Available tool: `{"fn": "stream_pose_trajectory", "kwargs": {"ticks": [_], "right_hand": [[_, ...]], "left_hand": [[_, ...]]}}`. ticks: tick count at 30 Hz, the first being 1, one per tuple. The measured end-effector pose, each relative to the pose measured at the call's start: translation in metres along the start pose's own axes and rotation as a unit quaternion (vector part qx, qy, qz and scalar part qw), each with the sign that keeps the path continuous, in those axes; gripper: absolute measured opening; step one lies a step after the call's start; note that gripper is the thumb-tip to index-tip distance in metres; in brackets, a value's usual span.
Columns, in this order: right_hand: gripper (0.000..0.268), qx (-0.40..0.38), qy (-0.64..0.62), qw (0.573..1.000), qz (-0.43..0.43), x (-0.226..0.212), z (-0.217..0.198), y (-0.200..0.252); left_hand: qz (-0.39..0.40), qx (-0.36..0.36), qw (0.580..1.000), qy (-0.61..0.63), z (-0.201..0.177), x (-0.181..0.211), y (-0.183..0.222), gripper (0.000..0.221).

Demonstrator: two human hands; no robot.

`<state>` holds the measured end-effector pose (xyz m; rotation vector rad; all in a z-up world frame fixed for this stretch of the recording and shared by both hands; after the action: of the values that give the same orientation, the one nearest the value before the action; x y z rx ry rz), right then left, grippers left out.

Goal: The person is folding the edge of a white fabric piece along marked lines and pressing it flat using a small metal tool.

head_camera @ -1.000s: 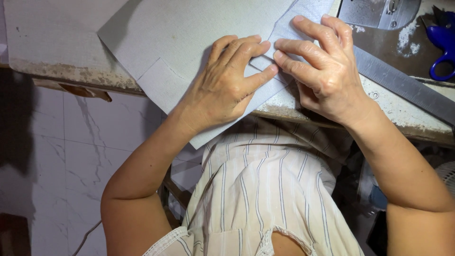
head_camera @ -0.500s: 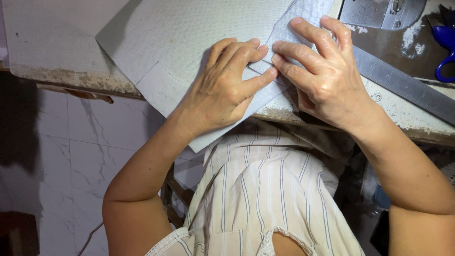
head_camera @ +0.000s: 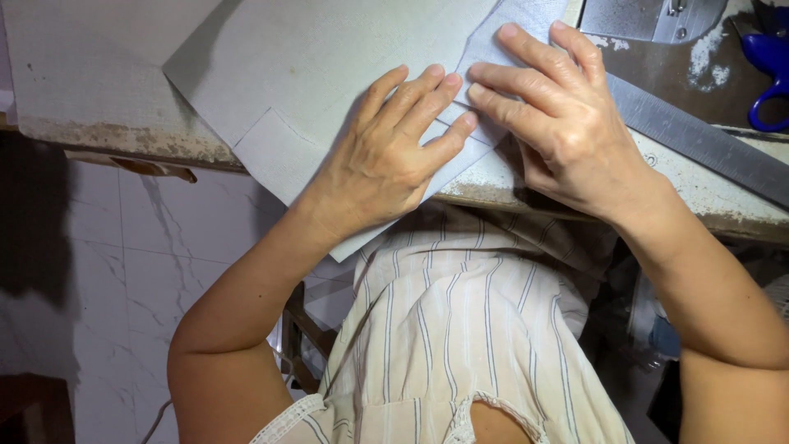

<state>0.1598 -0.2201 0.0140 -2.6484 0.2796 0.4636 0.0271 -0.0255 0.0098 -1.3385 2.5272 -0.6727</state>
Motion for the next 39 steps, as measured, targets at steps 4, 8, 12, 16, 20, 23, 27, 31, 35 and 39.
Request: {"fn": "stream_pose_trajectory", "kwargs": {"ticks": [4,8,12,16,20,23,27,31,35,39], "right_hand": [[0.026,0.027,-0.052,0.998,0.011,0.002,0.006,0.004],[0.032,0.027,-0.053,0.998,0.012,0.004,0.006,0.005],[0.028,0.036,-0.019,0.999,-0.002,0.002,0.008,0.004],[0.027,0.042,0.009,0.999,-0.002,-0.001,0.008,0.003],[0.027,0.038,0.022,0.999,-0.001,-0.003,0.008,0.003],[0.029,0.038,0.035,0.999,-0.007,-0.004,0.008,0.003],[0.025,0.027,0.051,0.998,-0.008,-0.006,0.007,0.001],[0.027,0.018,0.061,0.998,-0.011,-0.008,0.003,0.0],[0.025,0.009,0.066,0.998,-0.008,-0.008,0.002,0.0],[0.027,-0.013,0.1,0.995,-0.003,-0.008,0.0,-0.001]], "left_hand": [[-0.004,-0.011,1.0,0.009,0.001,0.0,0.002,0.034],[-0.011,-0.018,0.999,0.032,0.0,0.0,0.001,0.037],[-0.015,-0.013,0.999,0.041,-0.001,0.0,0.001,0.036],[-0.026,-0.015,0.997,0.068,-0.002,0.0,0.0,0.041],[-0.021,-0.023,0.998,0.062,-0.004,0.0,0.0,0.04],[-0.02,-0.014,0.998,0.062,-0.003,0.0,0.0,0.037],[-0.014,-0.004,0.999,0.042,-0.003,0.0,-0.001,0.034],[-0.007,0.002,1.0,0.024,-0.001,0.001,-0.001,0.03],[-0.007,0.001,1.0,0.024,0.0,0.001,0.0,0.029],[-0.002,-0.003,1.0,0.001,0.0,0.001,-0.001,0.024]]}}
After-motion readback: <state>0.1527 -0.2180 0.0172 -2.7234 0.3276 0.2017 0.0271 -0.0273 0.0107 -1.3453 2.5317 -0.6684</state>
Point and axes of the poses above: each hand's wrist, its own y-axis away from the middle knuckle, its own z-axis out of the palm, x = y × z, the point moved 1 cm from there along -y, towards the middle knuckle, and after that the axes turned 10 degrees about z, right-handed, at the moved point
